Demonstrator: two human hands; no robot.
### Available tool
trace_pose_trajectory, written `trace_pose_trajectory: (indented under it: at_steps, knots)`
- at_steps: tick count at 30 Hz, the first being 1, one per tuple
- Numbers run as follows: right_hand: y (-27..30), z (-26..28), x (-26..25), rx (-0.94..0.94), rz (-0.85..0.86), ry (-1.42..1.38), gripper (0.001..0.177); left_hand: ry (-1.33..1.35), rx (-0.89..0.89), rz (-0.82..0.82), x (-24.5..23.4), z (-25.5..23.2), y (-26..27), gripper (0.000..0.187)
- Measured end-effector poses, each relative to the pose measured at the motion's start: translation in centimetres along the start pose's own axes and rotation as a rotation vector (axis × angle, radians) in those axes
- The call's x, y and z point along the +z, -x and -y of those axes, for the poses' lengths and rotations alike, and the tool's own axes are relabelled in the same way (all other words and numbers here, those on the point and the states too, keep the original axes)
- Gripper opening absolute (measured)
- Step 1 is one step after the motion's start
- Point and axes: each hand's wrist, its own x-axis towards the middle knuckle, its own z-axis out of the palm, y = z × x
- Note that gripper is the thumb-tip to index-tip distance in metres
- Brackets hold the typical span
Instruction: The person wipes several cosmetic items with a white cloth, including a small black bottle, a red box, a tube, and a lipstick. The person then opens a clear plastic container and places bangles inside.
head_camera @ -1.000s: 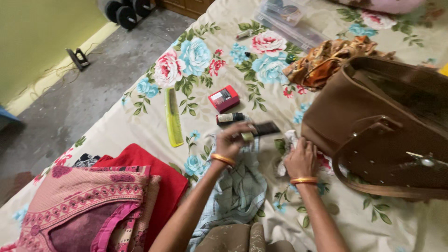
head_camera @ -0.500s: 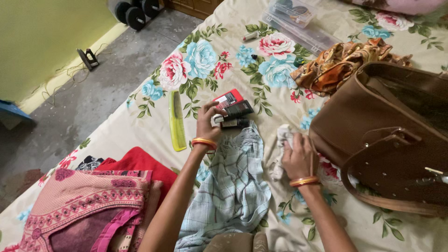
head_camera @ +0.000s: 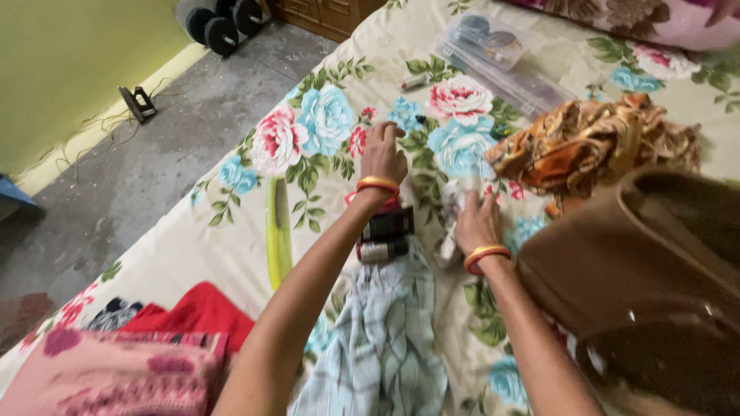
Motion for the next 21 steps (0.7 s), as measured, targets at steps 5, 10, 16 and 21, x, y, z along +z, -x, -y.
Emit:
trace_pose_trajectory:
  at_steps: [5,10,16,21]
  knots:
    - [-2.7,-3.3,2.6,-0.085,0.249,0.115,0.046,-0.232,0.096,0.102,8.9,6.2,-6.7,0.05]
    - [-3.9,-3.0,1.8,0.051,0.451,0.039,0.042,-0.361,0.012,0.342,12.2,7.1,-11.6,0.051]
    - [-4.6,-1.7,0.8,0.034,0.512,0.076,0.043,-0.317,-0.227,0.624,9.9,6.9,-15.6,0.079]
    - [-4.0,-2.9,2.0,0.019,0.43,0.123,0.042,0.16,-0.312,0.137,7.6,5.5,-9.1,0.026]
